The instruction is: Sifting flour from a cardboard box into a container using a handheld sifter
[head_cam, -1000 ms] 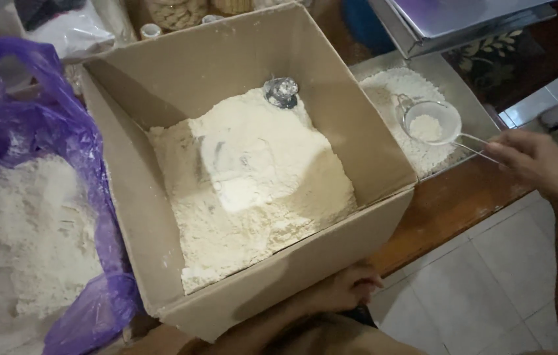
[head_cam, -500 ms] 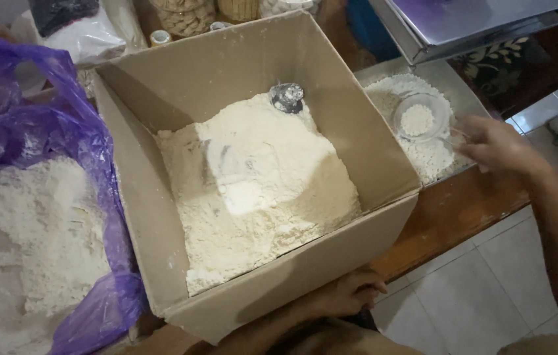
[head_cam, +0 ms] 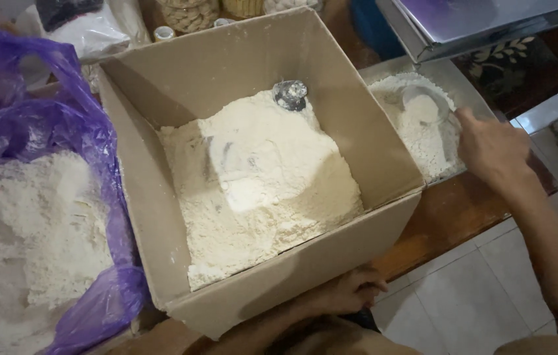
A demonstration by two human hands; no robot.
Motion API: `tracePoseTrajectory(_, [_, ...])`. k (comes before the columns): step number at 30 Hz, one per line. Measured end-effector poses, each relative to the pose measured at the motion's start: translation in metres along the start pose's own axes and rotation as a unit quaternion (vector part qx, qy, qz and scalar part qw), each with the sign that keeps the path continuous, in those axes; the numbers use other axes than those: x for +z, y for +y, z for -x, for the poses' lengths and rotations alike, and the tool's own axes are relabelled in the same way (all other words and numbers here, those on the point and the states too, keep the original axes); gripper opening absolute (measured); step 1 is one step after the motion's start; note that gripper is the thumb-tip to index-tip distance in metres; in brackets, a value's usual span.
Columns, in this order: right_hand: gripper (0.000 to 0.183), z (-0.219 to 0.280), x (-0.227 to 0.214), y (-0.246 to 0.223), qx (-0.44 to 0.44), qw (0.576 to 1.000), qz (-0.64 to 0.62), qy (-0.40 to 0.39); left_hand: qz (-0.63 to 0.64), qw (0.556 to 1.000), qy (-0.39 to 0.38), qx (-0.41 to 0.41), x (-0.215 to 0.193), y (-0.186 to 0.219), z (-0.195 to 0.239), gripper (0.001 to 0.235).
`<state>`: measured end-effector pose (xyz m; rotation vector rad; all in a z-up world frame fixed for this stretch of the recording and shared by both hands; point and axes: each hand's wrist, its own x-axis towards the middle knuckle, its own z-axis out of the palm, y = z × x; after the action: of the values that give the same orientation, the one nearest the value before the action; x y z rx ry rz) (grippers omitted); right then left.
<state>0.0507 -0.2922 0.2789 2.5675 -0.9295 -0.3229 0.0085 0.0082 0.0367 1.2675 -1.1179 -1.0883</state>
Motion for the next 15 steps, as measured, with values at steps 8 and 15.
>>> tracePoseTrajectory(8, [0.062, 0.039, -0.023, 0.011, 0.063, 0.997, 0.045, 0.009, 0.065, 0.997, -0.011, 0.05, 0.004, -0.014, -0.003, 0.013])
tracePoseTrajectory(15, [0.072, 0.019, 0.055, 0.098, -0.206, 0.854, -0.391, 0.274, 0.039, 0.999, 0.001, 0.032, 0.006, -0.016, -0.005, 0.017])
